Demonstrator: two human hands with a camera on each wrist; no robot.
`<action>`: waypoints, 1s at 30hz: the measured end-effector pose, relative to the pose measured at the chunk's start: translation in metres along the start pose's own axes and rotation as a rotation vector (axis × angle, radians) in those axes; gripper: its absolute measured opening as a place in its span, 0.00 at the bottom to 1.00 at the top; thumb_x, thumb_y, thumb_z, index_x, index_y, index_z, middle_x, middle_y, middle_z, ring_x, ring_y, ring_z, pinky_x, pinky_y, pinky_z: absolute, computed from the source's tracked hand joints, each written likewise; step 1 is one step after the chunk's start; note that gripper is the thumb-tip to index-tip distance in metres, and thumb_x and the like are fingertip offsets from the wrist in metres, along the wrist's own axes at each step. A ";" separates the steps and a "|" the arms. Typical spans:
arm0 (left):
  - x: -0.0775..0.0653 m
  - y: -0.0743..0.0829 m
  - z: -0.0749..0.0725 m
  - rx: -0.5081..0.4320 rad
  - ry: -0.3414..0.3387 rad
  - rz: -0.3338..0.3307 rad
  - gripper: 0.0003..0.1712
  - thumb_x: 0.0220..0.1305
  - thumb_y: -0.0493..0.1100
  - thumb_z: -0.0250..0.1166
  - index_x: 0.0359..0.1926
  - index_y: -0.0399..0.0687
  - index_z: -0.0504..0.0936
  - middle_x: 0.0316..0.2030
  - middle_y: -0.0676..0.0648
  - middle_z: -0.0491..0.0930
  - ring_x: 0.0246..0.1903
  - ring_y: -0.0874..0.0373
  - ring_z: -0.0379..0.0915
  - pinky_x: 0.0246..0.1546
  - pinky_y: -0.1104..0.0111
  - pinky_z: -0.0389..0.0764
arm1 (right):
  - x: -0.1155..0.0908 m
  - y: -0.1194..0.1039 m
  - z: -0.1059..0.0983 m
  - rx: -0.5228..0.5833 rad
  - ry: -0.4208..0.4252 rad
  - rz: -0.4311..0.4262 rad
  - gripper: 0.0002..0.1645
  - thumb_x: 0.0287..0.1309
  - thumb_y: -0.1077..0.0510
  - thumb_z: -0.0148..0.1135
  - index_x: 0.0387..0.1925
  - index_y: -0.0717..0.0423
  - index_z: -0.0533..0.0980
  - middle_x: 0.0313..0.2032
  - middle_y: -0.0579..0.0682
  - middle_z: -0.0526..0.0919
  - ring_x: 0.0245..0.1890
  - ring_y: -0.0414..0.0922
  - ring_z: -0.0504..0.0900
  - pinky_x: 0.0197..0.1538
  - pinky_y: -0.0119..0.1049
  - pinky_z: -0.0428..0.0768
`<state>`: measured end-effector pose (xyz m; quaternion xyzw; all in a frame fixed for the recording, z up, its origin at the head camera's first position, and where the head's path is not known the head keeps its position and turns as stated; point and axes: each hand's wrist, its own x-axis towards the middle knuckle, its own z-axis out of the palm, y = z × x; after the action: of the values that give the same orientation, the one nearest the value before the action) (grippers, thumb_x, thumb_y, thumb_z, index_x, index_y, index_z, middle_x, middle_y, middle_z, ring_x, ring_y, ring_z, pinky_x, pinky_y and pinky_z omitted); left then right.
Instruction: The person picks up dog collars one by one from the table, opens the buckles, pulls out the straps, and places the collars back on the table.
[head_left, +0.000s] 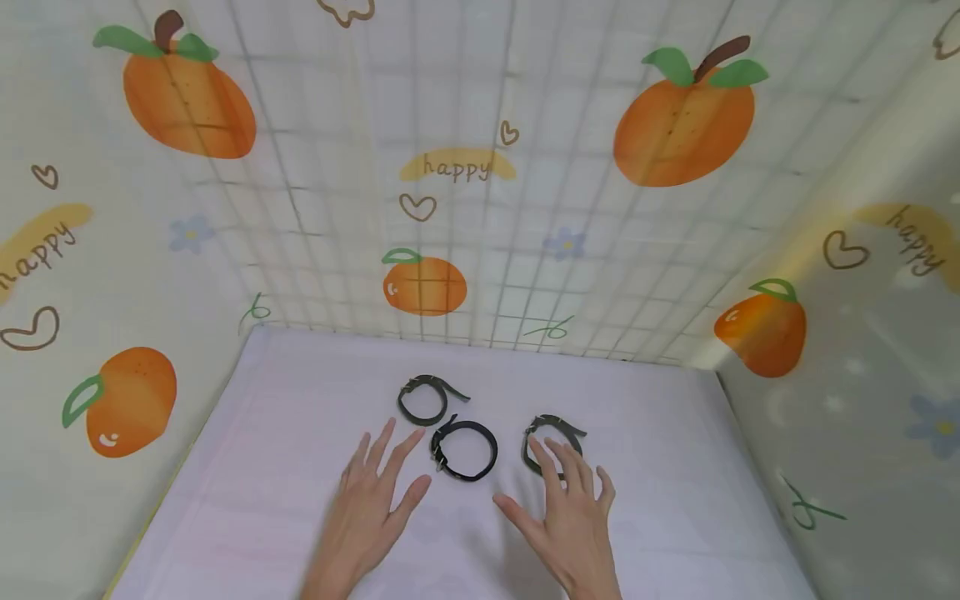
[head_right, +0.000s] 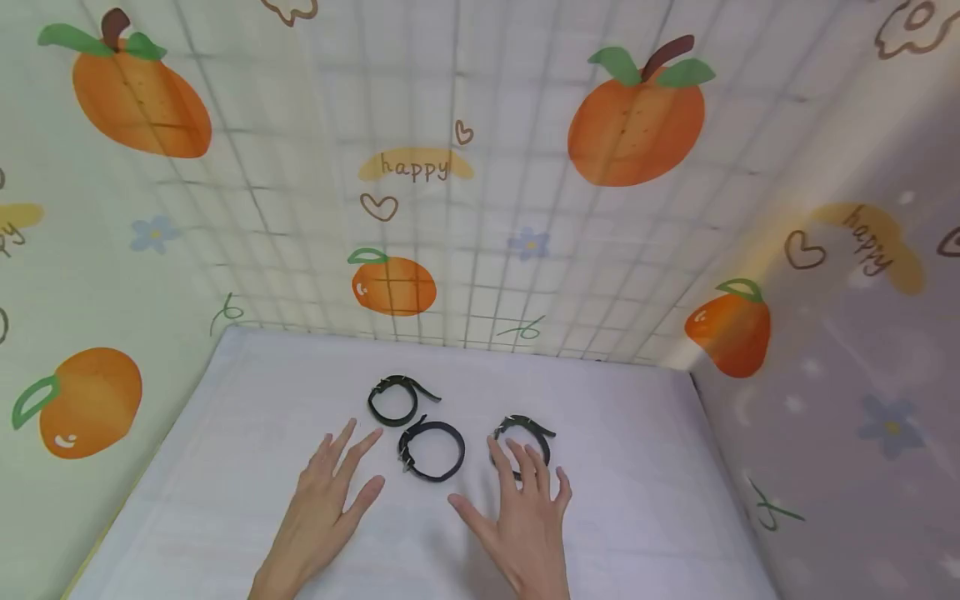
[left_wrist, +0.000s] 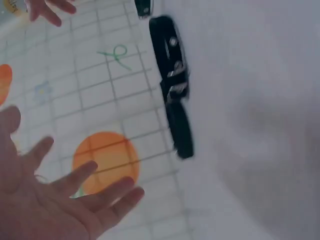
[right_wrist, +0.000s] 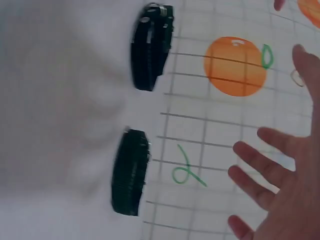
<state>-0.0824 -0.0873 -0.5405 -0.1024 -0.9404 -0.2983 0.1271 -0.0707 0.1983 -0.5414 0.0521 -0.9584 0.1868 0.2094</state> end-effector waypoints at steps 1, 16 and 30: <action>0.001 0.000 0.004 -0.069 0.002 -0.025 0.34 0.80 0.66 0.59 0.81 0.83 0.61 0.82 0.46 0.64 0.80 0.34 0.63 0.72 0.34 0.71 | 0.001 0.000 0.005 0.013 0.017 -0.012 0.54 0.54 0.23 0.73 0.76 0.43 0.72 0.67 0.53 0.79 0.68 0.57 0.76 0.68 0.70 0.60; 0.028 -0.003 0.067 -0.891 0.091 -0.492 0.23 0.84 0.49 0.59 0.69 0.41 0.77 0.62 0.31 0.81 0.53 0.36 0.88 0.48 0.60 0.92 | 0.019 0.000 0.063 0.196 -0.023 0.098 0.32 0.69 0.36 0.71 0.60 0.54 0.81 0.41 0.46 0.89 0.32 0.37 0.81 0.44 0.37 0.75; 0.040 -0.007 0.097 -0.815 -0.045 -0.605 0.26 0.82 0.42 0.59 0.73 0.35 0.74 0.66 0.29 0.81 0.49 0.43 0.91 0.49 0.61 0.92 | 0.034 -0.005 0.103 0.244 -0.116 0.232 0.14 0.73 0.53 0.70 0.40 0.63 0.81 0.24 0.49 0.88 0.21 0.36 0.80 0.23 0.32 0.77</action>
<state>-0.1397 -0.0307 -0.6087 0.1270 -0.7376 -0.6622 -0.0356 -0.1395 0.1537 -0.6122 -0.0229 -0.9387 0.3214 0.1228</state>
